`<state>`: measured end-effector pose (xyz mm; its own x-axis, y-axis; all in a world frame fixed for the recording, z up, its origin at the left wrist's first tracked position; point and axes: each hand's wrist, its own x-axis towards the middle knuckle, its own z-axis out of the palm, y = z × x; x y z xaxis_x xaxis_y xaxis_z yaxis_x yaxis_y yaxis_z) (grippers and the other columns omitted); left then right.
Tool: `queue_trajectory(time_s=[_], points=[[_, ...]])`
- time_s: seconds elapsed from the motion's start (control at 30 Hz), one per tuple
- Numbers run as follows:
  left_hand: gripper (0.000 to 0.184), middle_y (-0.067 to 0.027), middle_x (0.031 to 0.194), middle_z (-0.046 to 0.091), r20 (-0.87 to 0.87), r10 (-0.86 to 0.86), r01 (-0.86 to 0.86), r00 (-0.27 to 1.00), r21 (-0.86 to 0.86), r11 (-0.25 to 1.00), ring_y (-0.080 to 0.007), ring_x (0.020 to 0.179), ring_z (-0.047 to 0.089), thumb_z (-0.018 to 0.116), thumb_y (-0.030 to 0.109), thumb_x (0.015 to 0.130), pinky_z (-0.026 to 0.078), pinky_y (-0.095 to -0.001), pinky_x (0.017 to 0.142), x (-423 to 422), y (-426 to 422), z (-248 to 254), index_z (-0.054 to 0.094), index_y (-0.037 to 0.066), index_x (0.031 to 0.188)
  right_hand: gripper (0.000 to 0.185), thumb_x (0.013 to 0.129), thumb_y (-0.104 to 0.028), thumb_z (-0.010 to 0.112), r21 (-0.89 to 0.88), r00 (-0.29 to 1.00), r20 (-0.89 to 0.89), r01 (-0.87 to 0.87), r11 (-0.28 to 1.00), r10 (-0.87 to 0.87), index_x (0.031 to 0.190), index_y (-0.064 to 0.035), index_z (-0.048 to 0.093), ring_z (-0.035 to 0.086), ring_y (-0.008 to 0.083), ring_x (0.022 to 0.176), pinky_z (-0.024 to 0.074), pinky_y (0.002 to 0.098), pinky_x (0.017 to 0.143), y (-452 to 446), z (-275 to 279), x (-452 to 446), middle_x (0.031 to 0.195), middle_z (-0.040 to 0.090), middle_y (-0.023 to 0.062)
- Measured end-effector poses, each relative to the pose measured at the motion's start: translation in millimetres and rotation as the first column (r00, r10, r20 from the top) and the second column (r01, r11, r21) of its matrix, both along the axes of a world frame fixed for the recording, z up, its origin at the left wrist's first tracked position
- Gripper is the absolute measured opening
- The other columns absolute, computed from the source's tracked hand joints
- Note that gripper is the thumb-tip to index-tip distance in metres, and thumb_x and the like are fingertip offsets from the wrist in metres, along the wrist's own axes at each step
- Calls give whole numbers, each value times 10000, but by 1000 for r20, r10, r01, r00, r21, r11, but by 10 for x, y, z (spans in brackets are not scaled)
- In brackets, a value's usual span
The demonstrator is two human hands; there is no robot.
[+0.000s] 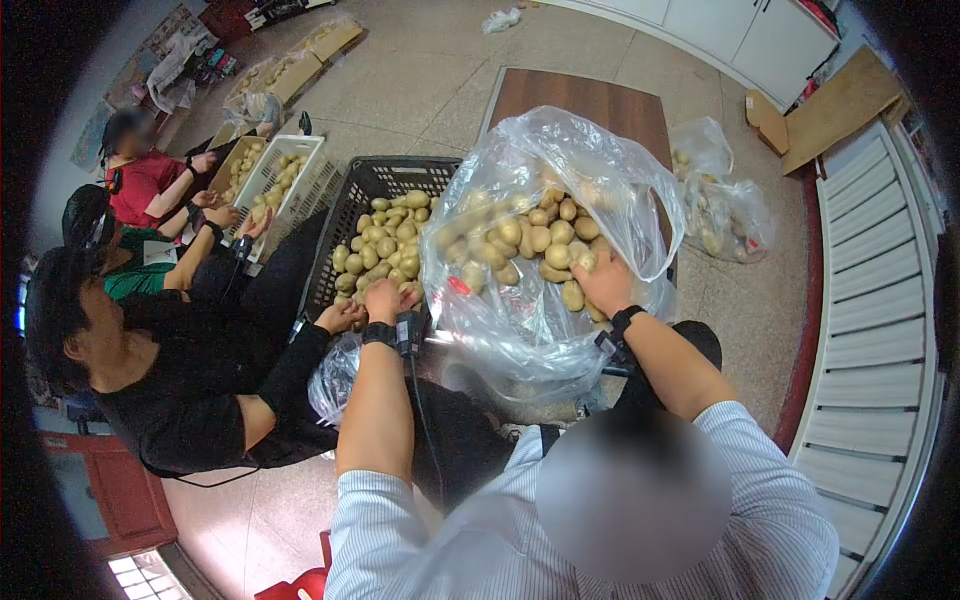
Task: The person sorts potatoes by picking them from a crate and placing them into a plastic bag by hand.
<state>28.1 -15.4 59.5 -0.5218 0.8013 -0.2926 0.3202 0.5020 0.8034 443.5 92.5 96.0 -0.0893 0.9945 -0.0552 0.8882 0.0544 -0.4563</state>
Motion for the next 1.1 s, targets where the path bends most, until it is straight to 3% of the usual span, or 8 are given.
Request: queue_trajectory(time_s=[0.07,0.23,0.6,0.7,0.8,0.87,0.97,1.1], points=[[164,-137,847,568,342,165,-181,925,17,983,-264,690,625,568,176,831,524,-416,542,26,25,-43,526,28,887,662,792,-473,633,270,989,149,-49,961,9,1199,31,492,545,477,966,458,510,850,-119,-105,-38,1086,505,325],[172,-154,943,542,680,348,-459,646,-18,888,-293,738,622,451,145,907,569,-439,585,41,48,-94,493,22,1020,622,782,-448,661,114,997,23,-70,991,68,1150,22,487,538,471,974,461,508,844,-334,-11,-116,1127,461,304],[218,-183,819,591,607,385,-514,695,45,857,-308,645,640,417,131,902,552,-403,496,348,-4,128,517,47,1076,571,698,-296,755,165,949,-2,-311,936,315,1133,-18,509,467,417,1107,394,492,929,-787,16,-316,1174,492,240],[223,-147,795,606,0,35,-33,999,353,935,-252,614,618,476,132,858,518,-365,503,245,-50,-113,570,10,1019,610,679,-207,780,191,916,76,-400,896,393,1192,-28,504,494,414,1056,393,475,907,-797,-24,-300,1107,547,225],[230,-143,796,627,338,216,-271,916,125,955,-232,603,621,479,138,855,516,-353,501,639,-94,683,600,-28,958,589,686,-155,765,247,856,118,-516,820,504,1200,-28,505,508,393,1046,391,468,902,-764,-71,-267,1076,564,220],[252,-144,797,632,596,211,-379,775,171,909,-218,543,610,515,185,875,511,-324,463,693,-21,530,579,-26,997,579,694,-139,755,256,836,46,-538,803,546,1203,-28,502,514,398,1040,396,466,901,-772,61,-328,1081,562,226],[255,-122,905,590,448,206,-304,870,157,940,-235,678,654,522,136,893,557,-347,529,878,-46,881,550,-17,1096,555,734,-122,719,202,844,-129,-492,847,521,1225,-27,477,526,422,1055,417,452,905,-795,219,-446,1115,559,247],[227,-122,720,619,460,71,-192,885,222,956,-194,524,623,536,199,877,497,-330,429,1054,-12,958,570,-5,971,554,815,-199,675,98,848,-287,-437,894,446,1273,-20,421,544,424,1057,441,443,882,-740,436,-624,1127,562,262]])
